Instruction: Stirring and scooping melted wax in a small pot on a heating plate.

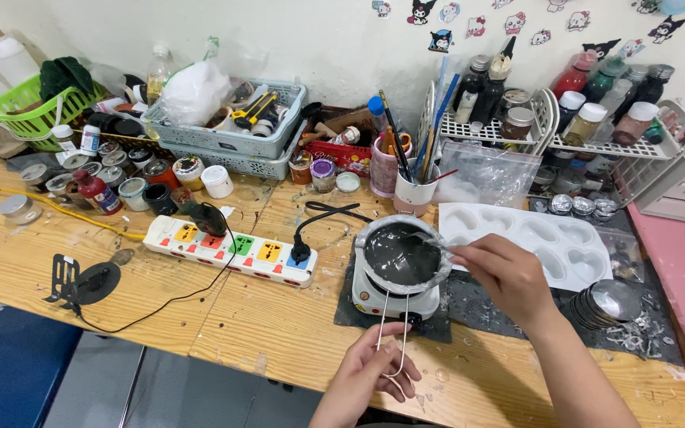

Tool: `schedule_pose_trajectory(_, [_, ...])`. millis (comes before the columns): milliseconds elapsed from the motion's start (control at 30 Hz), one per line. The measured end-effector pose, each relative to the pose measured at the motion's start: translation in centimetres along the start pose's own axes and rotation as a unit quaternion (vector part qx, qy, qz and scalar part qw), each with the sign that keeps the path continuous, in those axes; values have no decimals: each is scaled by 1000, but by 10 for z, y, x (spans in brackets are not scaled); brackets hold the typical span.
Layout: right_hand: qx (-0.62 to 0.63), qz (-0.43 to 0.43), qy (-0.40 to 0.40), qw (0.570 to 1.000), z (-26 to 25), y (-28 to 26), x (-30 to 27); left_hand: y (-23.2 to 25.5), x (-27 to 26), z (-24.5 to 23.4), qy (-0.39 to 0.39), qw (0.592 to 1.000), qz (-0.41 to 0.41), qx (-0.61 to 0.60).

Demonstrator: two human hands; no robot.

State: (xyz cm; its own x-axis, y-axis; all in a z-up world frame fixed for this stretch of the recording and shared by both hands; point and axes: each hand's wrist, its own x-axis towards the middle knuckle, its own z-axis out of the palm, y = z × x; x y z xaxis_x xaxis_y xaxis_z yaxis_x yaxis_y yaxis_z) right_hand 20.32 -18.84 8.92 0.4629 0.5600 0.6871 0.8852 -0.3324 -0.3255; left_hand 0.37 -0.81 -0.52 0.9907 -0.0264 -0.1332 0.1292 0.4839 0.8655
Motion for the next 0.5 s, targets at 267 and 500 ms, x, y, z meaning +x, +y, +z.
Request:
schedule_pose_trajectory(267, [149, -80, -149, 974, -12, 1, -4, 0, 12, 32, 6, 990, -40, -134])
schedule_pose_trajectory(500, [48, -90, -90, 991, -23, 7, -12, -13, 20, 44, 6, 991, -38, -127])
